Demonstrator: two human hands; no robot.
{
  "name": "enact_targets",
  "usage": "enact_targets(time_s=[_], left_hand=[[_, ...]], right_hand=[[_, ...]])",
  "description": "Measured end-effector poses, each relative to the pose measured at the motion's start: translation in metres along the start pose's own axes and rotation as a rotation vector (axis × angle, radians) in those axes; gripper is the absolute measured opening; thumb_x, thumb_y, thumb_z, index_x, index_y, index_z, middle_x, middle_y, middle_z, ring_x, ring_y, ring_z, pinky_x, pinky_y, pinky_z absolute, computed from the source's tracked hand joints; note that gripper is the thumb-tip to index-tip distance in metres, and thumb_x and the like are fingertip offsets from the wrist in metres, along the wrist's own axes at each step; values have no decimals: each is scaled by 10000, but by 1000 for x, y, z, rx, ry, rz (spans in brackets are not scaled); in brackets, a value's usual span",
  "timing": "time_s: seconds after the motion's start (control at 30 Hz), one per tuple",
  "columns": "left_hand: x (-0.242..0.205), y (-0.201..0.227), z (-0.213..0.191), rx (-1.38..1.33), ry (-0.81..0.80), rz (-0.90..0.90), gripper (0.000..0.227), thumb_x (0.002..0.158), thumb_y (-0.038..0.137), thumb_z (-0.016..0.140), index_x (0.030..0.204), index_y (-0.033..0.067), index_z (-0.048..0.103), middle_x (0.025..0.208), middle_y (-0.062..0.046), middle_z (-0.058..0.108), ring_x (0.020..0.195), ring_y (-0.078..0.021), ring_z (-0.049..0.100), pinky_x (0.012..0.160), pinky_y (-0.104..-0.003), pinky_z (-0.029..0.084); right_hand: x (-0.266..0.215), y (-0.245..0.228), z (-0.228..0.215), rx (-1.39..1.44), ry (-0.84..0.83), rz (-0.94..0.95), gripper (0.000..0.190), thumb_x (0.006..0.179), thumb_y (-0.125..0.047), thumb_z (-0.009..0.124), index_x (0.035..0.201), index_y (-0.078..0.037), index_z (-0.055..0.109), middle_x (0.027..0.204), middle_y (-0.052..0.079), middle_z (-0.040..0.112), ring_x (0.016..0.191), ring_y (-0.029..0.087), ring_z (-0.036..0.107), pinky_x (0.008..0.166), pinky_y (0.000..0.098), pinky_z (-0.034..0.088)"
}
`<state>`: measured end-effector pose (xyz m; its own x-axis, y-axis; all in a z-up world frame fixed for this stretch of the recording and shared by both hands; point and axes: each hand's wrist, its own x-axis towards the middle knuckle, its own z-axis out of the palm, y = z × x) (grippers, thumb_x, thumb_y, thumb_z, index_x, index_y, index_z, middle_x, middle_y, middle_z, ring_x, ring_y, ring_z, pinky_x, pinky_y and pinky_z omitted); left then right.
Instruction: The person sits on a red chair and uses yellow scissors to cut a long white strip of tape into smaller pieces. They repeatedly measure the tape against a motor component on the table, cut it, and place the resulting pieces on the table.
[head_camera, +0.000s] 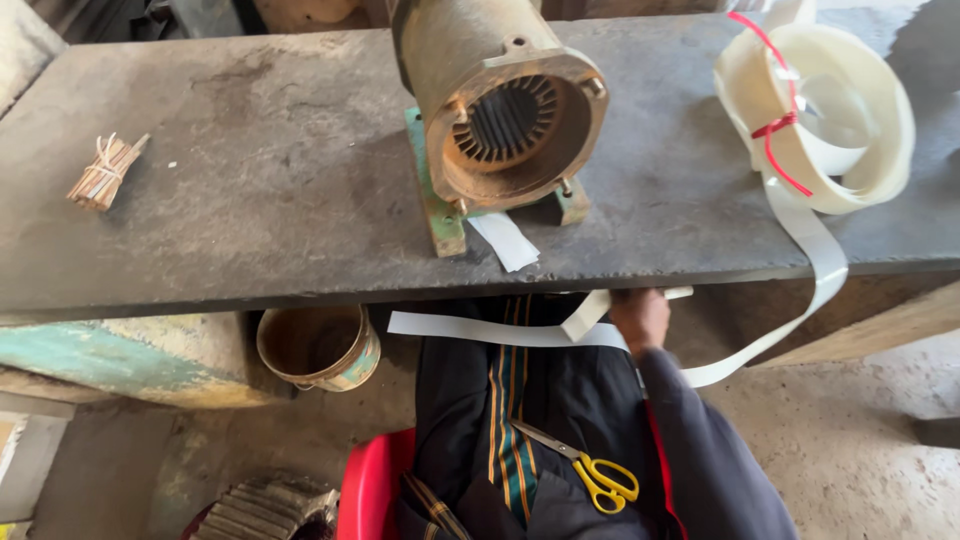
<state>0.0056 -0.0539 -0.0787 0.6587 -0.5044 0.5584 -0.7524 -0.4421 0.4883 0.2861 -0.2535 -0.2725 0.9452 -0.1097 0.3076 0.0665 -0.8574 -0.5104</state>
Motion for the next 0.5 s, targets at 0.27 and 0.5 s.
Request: enact_targets(time_s=[0.27, 0.5], left_hand=[[-12, 30, 30, -117, -182, -143, 249, 898, 376, 674, 973, 145, 729, 972, -81, 734, 864, -288, 722, 756, -418, 582], [-95, -233, 8, 885, 356, -1062, 703, 843, 556, 700, 1279, 29, 539, 1219, -300, 647, 1038, -454, 685, 763, -539, 563]], right_hand=[[-23, 10, -25, 1068, -356, 673, 207, 921, -54, 658, 1109, 24, 622, 874, 62, 678, 663, 212, 676, 495, 318, 466], [-93, -23, -85, 1032, -554, 592, 258, 880, -141, 780, 1086, -14, 691, 860, 35, 659, 673, 116, 608, 582, 297, 512]])
